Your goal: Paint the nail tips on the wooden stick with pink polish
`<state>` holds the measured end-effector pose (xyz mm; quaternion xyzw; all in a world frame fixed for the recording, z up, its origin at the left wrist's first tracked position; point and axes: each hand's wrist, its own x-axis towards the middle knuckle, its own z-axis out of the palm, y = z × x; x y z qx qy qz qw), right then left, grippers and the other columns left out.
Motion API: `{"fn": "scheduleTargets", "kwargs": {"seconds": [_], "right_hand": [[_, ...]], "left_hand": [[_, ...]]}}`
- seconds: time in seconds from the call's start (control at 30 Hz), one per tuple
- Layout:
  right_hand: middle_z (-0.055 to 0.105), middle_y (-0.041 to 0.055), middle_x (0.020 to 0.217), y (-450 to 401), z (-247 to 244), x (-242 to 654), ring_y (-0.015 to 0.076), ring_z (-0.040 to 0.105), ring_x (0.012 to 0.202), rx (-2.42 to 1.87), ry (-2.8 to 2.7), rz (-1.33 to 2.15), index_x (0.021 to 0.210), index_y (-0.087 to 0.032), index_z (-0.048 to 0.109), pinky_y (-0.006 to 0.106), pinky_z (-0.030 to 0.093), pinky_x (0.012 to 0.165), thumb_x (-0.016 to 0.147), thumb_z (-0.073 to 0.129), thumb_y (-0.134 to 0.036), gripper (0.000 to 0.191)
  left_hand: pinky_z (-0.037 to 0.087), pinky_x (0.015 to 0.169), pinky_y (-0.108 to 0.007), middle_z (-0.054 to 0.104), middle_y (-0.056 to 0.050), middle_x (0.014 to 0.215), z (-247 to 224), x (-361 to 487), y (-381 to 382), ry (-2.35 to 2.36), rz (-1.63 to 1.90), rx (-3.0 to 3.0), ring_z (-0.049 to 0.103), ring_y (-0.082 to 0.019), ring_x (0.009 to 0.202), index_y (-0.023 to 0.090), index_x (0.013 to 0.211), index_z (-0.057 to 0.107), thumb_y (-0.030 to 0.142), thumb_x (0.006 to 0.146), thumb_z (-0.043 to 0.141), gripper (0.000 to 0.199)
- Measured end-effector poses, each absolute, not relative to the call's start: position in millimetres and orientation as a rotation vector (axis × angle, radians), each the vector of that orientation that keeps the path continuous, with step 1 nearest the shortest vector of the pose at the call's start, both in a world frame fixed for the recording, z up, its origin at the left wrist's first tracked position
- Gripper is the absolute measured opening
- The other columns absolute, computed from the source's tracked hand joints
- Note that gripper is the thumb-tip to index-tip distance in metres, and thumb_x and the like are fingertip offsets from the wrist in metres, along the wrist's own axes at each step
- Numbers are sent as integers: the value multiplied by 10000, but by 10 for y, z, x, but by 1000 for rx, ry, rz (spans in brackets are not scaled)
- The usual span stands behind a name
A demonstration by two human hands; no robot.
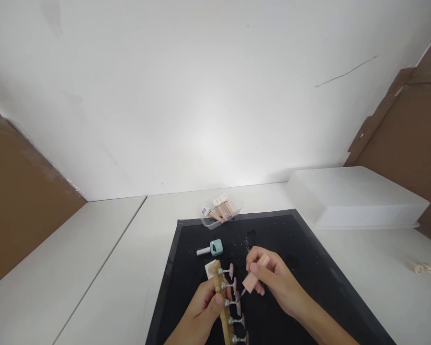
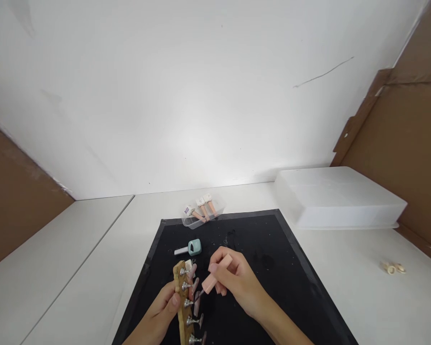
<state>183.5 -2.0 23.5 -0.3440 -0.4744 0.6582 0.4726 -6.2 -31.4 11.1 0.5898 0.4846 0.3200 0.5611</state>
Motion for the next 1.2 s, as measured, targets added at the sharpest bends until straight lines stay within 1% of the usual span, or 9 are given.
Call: {"fn": "scheduleTargets", "kwargs": {"seconds": [0.13,0.23,0.37,0.5,0.67,0.77,1.0,1.2], "right_hand": [[486,-40,507,-33,208,1852,64,390,416,-736,-1256,1653,696,-150,535,188,303,412,751,645,-446,321],[474,-38,544,-30,201,1861,72,404,448,-692,-1286,1658,715,-152,548,193,321,429,751,648,-441,308],[464,-34,578,-27,205,1870,76,417,472,-691,-1318,1648,712,-152,556,199,338,452,745,651,-444,309],[472,-32,587,-24,191,1878,75,416,477,-715,-1334,1615,725,-150,557,195,326,454,765,633,-437,300],[446,-51,550,-6,169,1865,65,374,448,-766,-1275,1546,725,-159,551,193,315,445,787,613,-426,281],[467,-46,560,7,150,1860,65,373,445,-772,-1241,1516,731,-164,552,195,318,444,793,609,-418,268],[455,-33,606,-9,160,1888,76,404,485,-653,-1306,1561,720,-157,567,200,311,455,767,630,-437,291],[452,-34,603,-42,261,1872,73,356,478,-691,-1374,1553,705,-154,548,211,279,458,766,617,-455,314]], "left_hand": [[400,837,-355,598,-79,899,88,-69,-310,1146,763,1251,508,-253,902,160,913,621,746,645,441,670],[399,864,-385,617,-88,913,66,-67,-316,1155,786,1187,524,-261,911,153,961,617,740,635,467,689],[404,861,-406,628,-93,884,57,-58,-311,1178,831,1153,530,-268,896,146,925,634,757,603,480,708],[407,852,-404,629,-96,883,70,-55,-305,1177,833,1163,531,-270,892,147,903,643,762,590,487,708],[419,823,-389,621,-86,855,47,-58,-320,1159,855,1147,536,-254,859,151,873,640,742,603,502,664],[417,822,-389,621,-87,859,23,-62,-323,1149,861,1137,537,-251,852,149,846,635,736,602,512,647],[409,842,-396,629,-99,896,50,-63,-319,1154,845,1138,536,-264,893,149,916,634,741,600,506,683],[413,840,-385,627,-94,880,57,-63,-304,1149,845,1160,535,-258,882,149,900,643,741,605,500,676]]}}
